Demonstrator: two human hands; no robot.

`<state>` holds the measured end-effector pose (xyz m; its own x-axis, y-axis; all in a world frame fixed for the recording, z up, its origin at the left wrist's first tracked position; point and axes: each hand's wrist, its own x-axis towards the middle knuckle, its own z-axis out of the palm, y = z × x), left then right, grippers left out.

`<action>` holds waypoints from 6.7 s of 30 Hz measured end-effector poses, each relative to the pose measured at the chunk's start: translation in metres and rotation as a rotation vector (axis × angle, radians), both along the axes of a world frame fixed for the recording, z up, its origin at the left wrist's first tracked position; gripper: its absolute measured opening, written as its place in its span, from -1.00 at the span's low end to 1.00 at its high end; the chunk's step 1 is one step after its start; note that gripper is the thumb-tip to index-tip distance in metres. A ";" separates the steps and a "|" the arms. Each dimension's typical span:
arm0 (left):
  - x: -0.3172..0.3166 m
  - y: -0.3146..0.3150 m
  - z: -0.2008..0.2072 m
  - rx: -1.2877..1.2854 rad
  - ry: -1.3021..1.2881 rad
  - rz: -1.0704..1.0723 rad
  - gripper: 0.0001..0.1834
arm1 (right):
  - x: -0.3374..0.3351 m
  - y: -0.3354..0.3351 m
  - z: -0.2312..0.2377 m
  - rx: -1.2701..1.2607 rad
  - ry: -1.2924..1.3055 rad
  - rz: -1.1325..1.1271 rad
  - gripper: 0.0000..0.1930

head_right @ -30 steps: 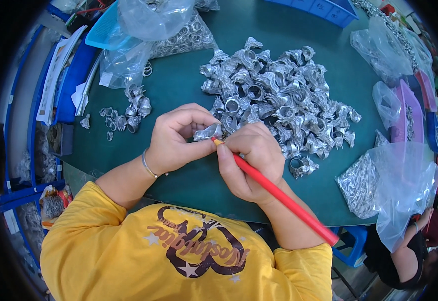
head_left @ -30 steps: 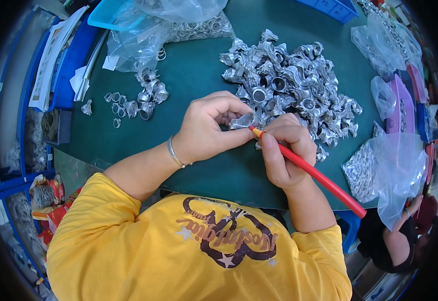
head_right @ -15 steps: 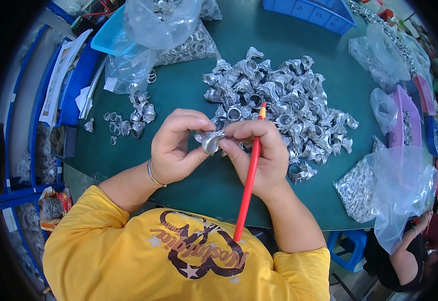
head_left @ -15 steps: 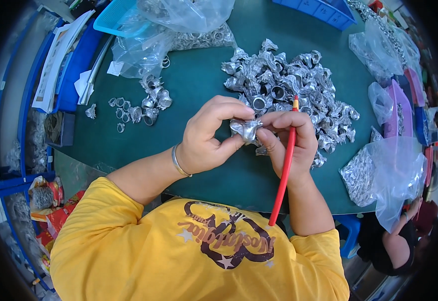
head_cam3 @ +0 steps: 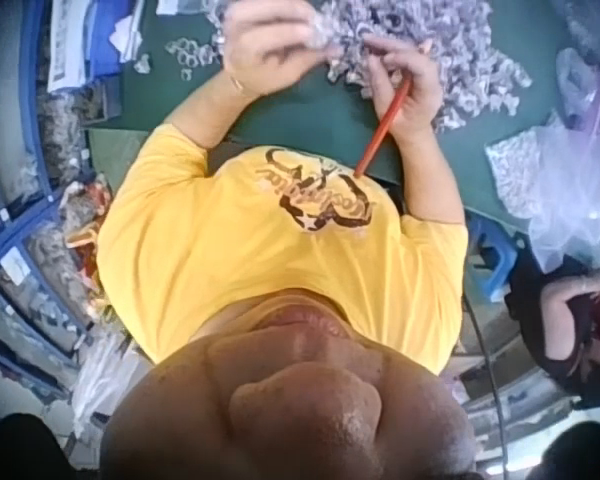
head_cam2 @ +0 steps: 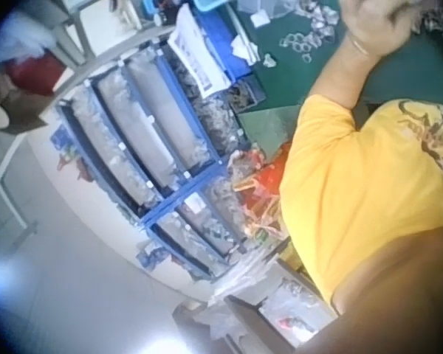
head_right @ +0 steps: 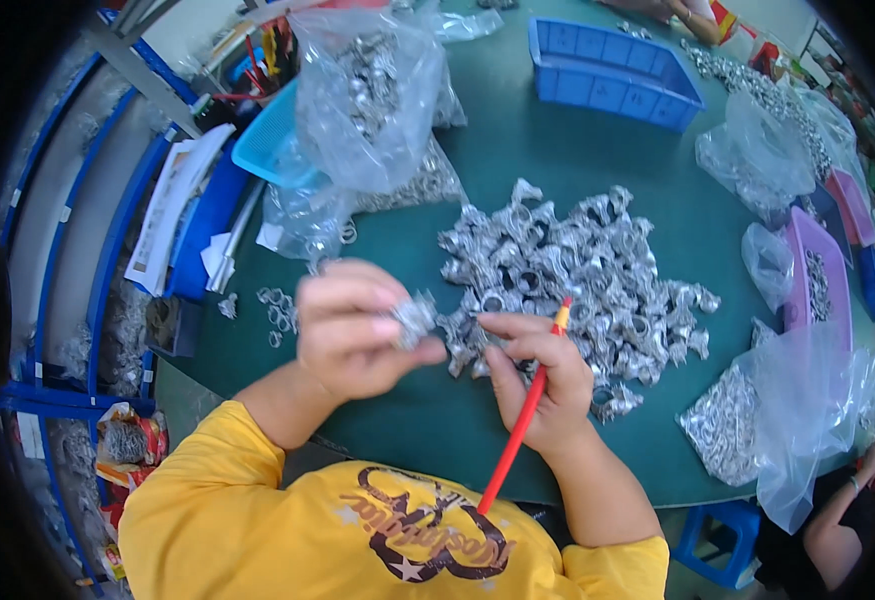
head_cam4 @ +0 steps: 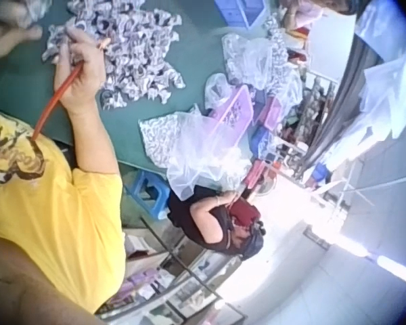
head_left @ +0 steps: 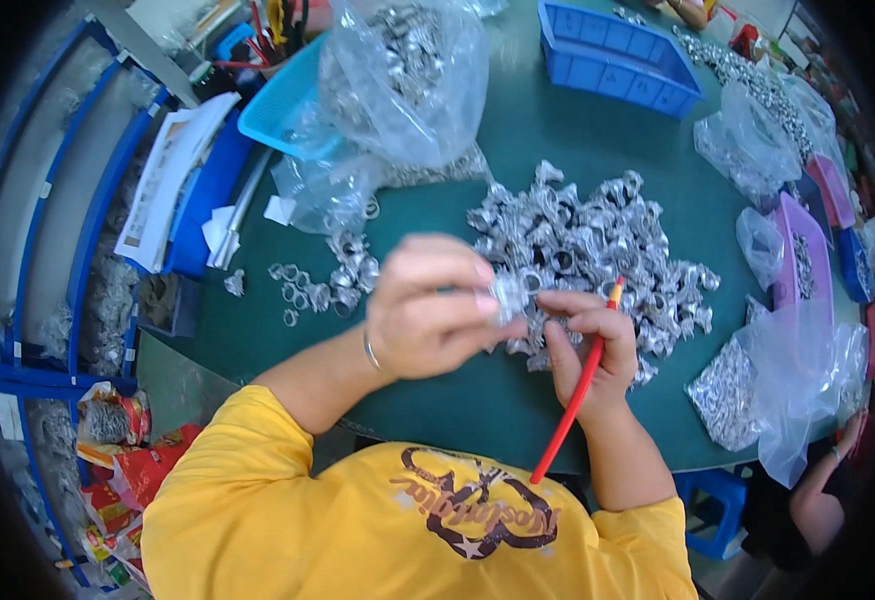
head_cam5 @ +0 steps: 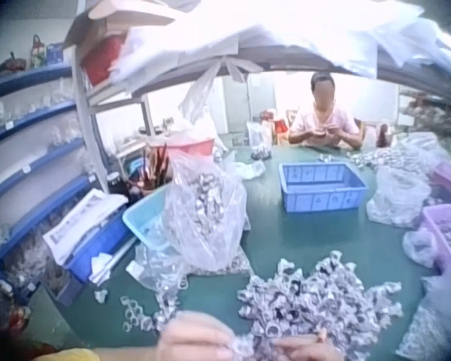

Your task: The person uses a thin red brush to apply yellow paint to the center of small, folded metal rings. They pick up rings one at a time from a large pile, apply the paint, and set the finished rings aside in a smaller group.

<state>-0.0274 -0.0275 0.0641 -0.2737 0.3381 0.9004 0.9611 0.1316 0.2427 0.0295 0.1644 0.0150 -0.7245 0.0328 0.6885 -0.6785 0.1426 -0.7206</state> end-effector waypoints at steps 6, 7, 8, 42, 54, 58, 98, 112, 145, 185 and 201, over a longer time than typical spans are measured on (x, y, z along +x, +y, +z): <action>-0.128 -0.028 0.068 -0.029 0.210 0.733 -0.64 | -0.004 -0.003 -0.001 0.048 -0.031 -0.099 -0.80; -0.134 -0.036 0.069 -0.071 0.277 0.766 -0.65 | -0.004 -0.004 -0.004 0.050 -0.042 -0.111 -0.80; -0.127 -0.038 0.060 -0.046 0.252 0.769 -0.68 | -0.004 -0.006 -0.004 0.040 -0.056 -0.103 -0.81; 0.016 0.018 -0.059 0.250 -1.104 -0.416 -0.60 | 0.001 0.000 0.006 0.035 -0.075 -0.076 -0.72; 0.016 0.018 -0.056 0.128 -1.152 -0.353 -0.63 | 0.003 0.011 0.003 -0.090 -0.041 0.000 -0.90; 0.016 0.019 -0.056 0.124 -1.149 -0.334 -0.62 | 0.004 0.012 0.003 -0.025 -0.062 0.005 -0.89; 0.012 0.015 -0.052 0.350 -1.637 -0.565 -0.61 | 0.002 0.013 -0.002 -0.059 -0.106 -0.103 -0.91; -0.011 0.008 0.013 0.098 -0.109 0.043 -0.79 | 0.003 0.017 0.004 -0.067 -0.021 -0.166 -0.91; 0.011 -0.006 -0.037 -0.132 -0.979 0.106 -0.50 | 0.004 0.009 -0.004 -0.033 -0.066 -0.079 -0.93; 0.023 0.004 -0.049 -0.207 -0.949 -0.069 -0.70 | 0.005 0.000 0.002 0.142 0.003 0.042 -0.86; 0.024 0.003 -0.050 -0.241 -0.987 -0.072 -0.74 | 0.004 -0.005 0.002 0.209 0.004 0.060 -0.84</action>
<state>-0.0037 -0.0243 0.0146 -0.8292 0.5256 0.1899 0.3540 0.2310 0.9063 0.0330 0.1595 0.0168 -0.7183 -0.1541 0.6785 -0.6928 0.2478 -0.6772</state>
